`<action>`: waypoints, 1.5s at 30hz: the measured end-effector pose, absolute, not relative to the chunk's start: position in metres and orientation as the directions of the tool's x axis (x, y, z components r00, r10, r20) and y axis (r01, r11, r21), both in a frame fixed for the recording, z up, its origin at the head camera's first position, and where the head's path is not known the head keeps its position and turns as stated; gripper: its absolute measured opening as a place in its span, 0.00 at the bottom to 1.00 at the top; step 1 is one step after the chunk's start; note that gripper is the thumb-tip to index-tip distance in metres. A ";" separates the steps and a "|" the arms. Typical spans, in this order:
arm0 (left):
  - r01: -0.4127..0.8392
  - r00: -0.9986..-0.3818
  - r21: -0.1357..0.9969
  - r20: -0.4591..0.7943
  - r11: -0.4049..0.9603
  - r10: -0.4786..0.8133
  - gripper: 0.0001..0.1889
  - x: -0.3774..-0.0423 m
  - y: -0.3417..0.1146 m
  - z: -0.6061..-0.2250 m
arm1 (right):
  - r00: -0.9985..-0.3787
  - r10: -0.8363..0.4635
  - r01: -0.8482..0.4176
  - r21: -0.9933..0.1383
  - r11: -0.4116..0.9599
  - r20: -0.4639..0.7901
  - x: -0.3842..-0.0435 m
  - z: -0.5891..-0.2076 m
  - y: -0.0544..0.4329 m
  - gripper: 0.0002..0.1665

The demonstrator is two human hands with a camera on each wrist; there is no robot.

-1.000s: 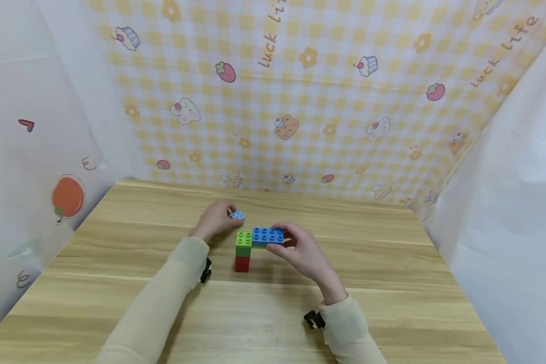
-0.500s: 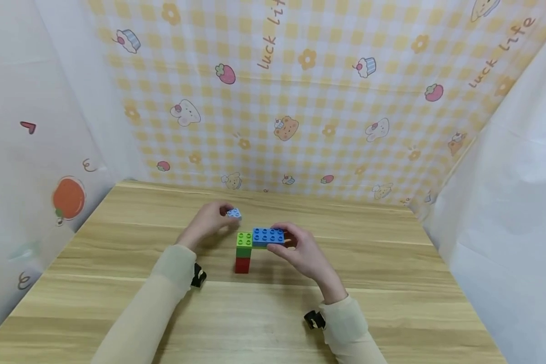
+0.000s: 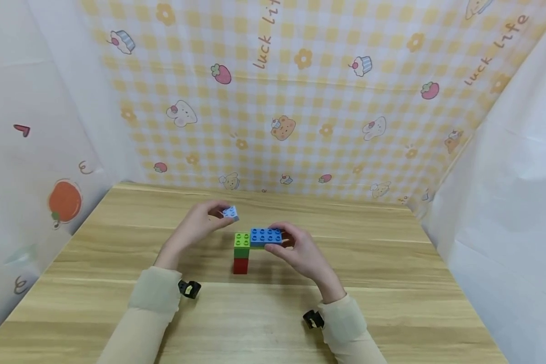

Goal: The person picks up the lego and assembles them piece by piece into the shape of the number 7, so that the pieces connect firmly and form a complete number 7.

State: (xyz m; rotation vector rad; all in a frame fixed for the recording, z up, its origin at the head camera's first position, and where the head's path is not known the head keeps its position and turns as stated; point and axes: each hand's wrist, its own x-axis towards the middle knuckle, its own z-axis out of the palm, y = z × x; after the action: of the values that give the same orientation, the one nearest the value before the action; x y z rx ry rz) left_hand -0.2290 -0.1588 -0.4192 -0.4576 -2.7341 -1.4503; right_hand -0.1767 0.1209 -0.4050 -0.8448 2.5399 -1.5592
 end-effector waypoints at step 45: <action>0.493 -0.833 0.792 0.311 0.360 0.458 0.17 -0.186 -0.143 -0.404 | -0.837 -0.480 -0.455 -0.823 0.340 0.264 -0.161 -0.386 0.115 0.21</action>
State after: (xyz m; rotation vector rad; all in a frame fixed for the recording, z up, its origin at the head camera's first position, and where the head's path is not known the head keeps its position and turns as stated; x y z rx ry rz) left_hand -0.1864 -0.1427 -0.4037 -0.8952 -2.5604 -1.5120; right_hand -0.1612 0.1152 -0.3855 -0.8894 2.5509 -1.5533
